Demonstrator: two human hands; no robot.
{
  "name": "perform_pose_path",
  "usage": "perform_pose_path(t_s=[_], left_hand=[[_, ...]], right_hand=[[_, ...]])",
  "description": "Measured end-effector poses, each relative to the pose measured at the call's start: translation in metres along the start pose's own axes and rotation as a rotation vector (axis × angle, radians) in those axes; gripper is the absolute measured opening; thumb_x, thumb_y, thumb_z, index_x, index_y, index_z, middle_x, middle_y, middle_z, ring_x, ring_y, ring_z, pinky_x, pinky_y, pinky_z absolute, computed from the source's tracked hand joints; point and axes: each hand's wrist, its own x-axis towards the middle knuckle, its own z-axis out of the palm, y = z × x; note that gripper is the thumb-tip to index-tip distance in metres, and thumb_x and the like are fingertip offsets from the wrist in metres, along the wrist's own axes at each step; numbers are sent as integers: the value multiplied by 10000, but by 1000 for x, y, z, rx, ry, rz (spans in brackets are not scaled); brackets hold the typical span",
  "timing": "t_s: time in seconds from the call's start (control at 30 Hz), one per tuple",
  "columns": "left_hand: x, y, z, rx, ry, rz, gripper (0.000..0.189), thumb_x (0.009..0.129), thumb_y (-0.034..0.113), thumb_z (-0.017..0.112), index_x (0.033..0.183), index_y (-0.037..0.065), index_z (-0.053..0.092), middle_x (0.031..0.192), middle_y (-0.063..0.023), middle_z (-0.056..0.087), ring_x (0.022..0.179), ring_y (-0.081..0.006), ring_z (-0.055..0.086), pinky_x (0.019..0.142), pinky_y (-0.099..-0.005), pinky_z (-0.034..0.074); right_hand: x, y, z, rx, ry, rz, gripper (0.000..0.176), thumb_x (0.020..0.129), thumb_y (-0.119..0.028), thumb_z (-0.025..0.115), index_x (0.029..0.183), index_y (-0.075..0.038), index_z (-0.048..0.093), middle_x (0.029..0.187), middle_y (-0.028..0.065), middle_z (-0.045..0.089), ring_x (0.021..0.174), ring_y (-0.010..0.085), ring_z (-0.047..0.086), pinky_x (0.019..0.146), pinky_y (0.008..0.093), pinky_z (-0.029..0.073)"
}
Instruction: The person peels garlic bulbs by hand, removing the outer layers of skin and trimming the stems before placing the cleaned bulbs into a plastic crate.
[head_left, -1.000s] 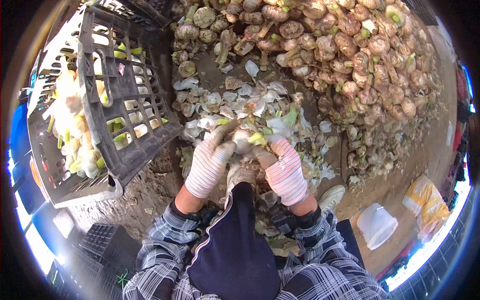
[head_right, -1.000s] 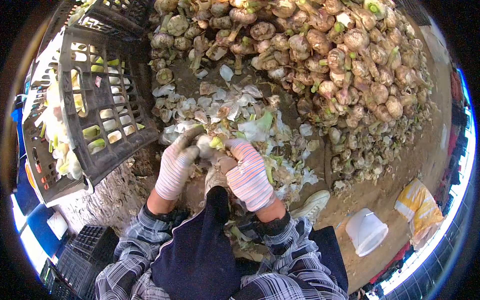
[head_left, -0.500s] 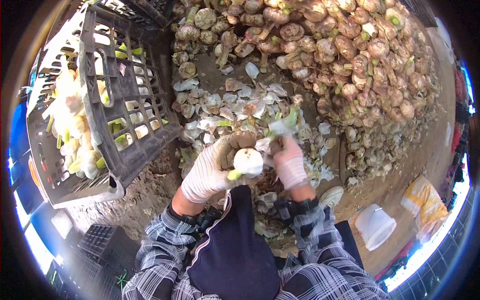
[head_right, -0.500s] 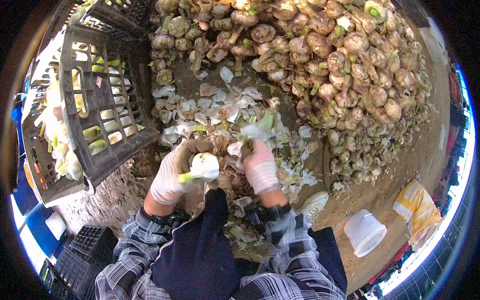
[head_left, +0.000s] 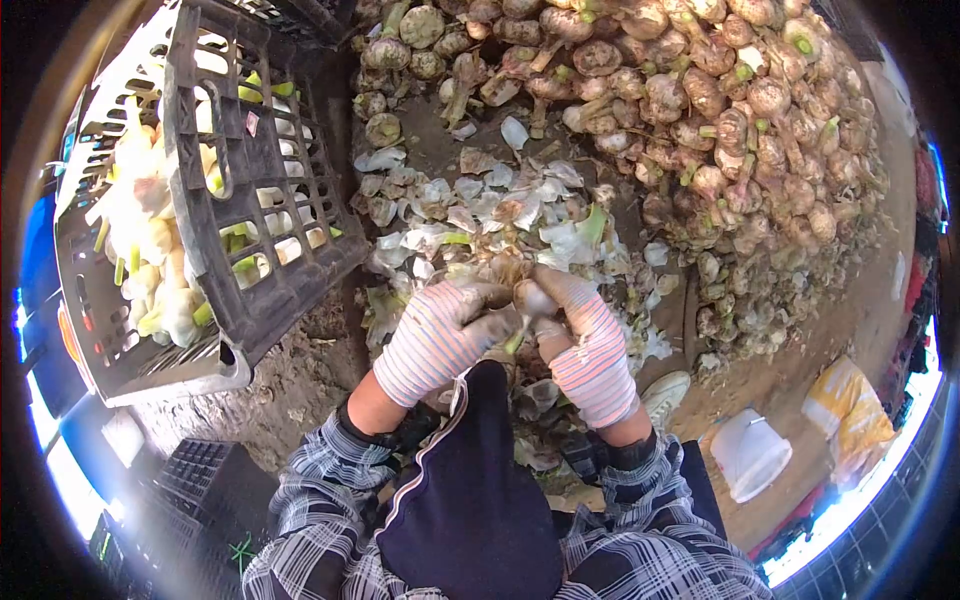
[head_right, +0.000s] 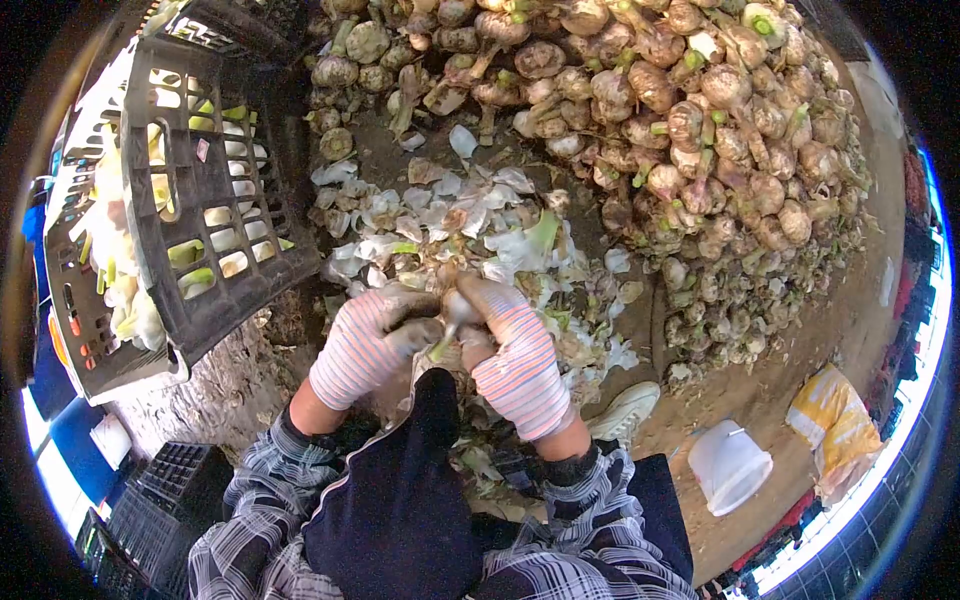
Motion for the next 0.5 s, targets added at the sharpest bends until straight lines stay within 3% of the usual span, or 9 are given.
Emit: perform_pose_path(t_s=[0.03,0.1,0.17,0.27,0.3,0.37,0.43,0.5], left_hand=[[4,8,1,27,-23,-27,286,828,227,691,997,-4,685,903,-213,673,866,-383,655,767,-432,518],[9,13,2,94,-84,-82,269,824,226,662,958,-7,665,861,-251,646,834,-420,632,724,-469,501],[7,8,7,165,-8,-26,267,817,220,659,952,-11,661,858,-257,639,812,-425,621,717,-464,501],[7,-4,10,176,16,-80,277,801,179,628,986,-19,682,893,-217,677,819,-353,658,750,-418,522],[8,-6,9,165,11,-119,290,795,161,613,1005,-23,693,912,-196,698,828,-316,680,769,-396,532],[9,4,5,-303,52,-366,305,795,148,577,1006,-44,686,901,-159,708,801,-243,671,763,-363,529],[5,1,10,-637,109,-499,336,796,139,532,1015,-72,676,876,-86,702,781,-130,622,747,-301,515],[3,-8,11,-473,112,-503,337,793,134,537,1023,-70,675,867,-75,697,797,-130,622,753,-286,511]], right_hand=[[5,-11,0,-56,18,-59,518,754,38,626,1270,36,583,1179,219,632,1074,394,614,963,394,483],[11,-20,-3,-202,4,-174,552,718,51,625,1268,36,582,1167,226,630,1060,411,608,947,420,486],[14,-24,-2,-304,5,-225,598,663,43,635,1259,36,581,1142,246,623,1033,445,587,927,454,486],[8,-9,3,-235,8,-192,550,732,24,647,1277,32,579,1180,206,643,1088,373,610,968,404,475],[4,-3,7,19,7,-31,544,760,26,646,1299,29,571,1203,190,641,1113,335,605,980,383,468],[-4,4,13,525,5,291,533,816,28,642,1341,22,555,1250,158,638,1161,259,595,1005,340,454],[-4,5,7,544,-50,380,550,853,50,620,1392,16,514,1295,139,613,1187,211,569,1020,310,436],[6,1,2,461,-136,462,579,883,57,575,1448,15,456,1338,150,588,1172,198,575,1019,293,432]])
